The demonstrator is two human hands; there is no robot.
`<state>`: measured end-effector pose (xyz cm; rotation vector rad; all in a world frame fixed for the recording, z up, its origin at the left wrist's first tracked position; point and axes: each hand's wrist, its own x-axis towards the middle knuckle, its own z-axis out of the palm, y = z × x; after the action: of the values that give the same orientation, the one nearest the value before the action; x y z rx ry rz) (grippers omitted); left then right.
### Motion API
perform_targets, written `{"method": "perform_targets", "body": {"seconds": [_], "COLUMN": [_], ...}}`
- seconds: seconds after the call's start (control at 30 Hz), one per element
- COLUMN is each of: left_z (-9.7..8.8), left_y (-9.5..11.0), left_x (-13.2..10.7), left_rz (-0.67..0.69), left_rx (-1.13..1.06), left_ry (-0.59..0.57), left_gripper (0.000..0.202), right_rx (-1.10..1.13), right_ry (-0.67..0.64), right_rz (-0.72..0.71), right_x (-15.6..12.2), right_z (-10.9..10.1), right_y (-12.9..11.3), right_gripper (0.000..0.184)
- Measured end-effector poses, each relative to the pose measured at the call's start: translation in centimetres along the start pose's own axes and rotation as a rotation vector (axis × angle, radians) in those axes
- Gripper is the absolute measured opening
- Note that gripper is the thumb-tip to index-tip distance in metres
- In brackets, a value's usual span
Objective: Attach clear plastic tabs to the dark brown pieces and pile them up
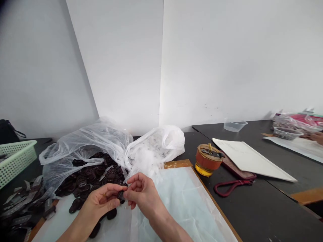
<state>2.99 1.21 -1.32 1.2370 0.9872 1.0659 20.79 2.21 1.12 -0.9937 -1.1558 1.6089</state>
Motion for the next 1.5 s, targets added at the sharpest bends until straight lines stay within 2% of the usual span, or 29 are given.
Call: {"method": "perform_targets", "body": {"seconds": [0.23, 0.67, 0.93, 1.1, 1.23, 1.3, 1.4, 1.5], "left_z": [0.0, 0.5, 0.5, 0.2, 0.0, 0.0, 0.1, 0.1], "left_y": [-0.4, -0.5, -0.4, -0.7, -0.2, 0.1, 0.4, 0.6], "left_x": [-0.1, 0.0, -0.1, 0.0, -0.2, -0.2, -0.2, -0.2], "left_rz": [0.034, 0.01, -0.012, -0.054, -0.05, -0.043, -0.027, -0.021], "left_rx": [0.007, 0.064, -0.045, -0.122, -0.175, -0.255, -0.392, -0.421], "left_ry": [0.012, 0.042, -0.024, 0.023, 0.066, 0.095, 0.09, 0.036], "left_gripper": [0.022, 0.023, 0.022, 0.023, 0.03, 0.034, 0.039, 0.037], "right_rx": [-0.049, -0.149, -0.253, -0.344, -0.329, -0.396, -0.641, -0.81], "right_ry": [0.005, 0.046, 0.074, 0.084, 0.046, 0.011, -0.017, -0.003], "right_rz": [-0.033, -0.107, -0.186, -0.224, -0.227, -0.292, -0.483, -0.603], "right_x": [0.1, -0.1, -0.4, -0.5, -0.7, -0.8, -0.9, -0.8], "right_z": [0.0, 0.3, 0.4, 0.8, 0.9, 0.7, 0.4, 0.5], "right_y": [0.3, 0.9, 1.2, 1.5, 1.1, 0.6, 0.2, 0.5], "right_gripper": [0.028, 0.026, 0.026, 0.023, 0.019, 0.025, 0.051, 0.035]}}
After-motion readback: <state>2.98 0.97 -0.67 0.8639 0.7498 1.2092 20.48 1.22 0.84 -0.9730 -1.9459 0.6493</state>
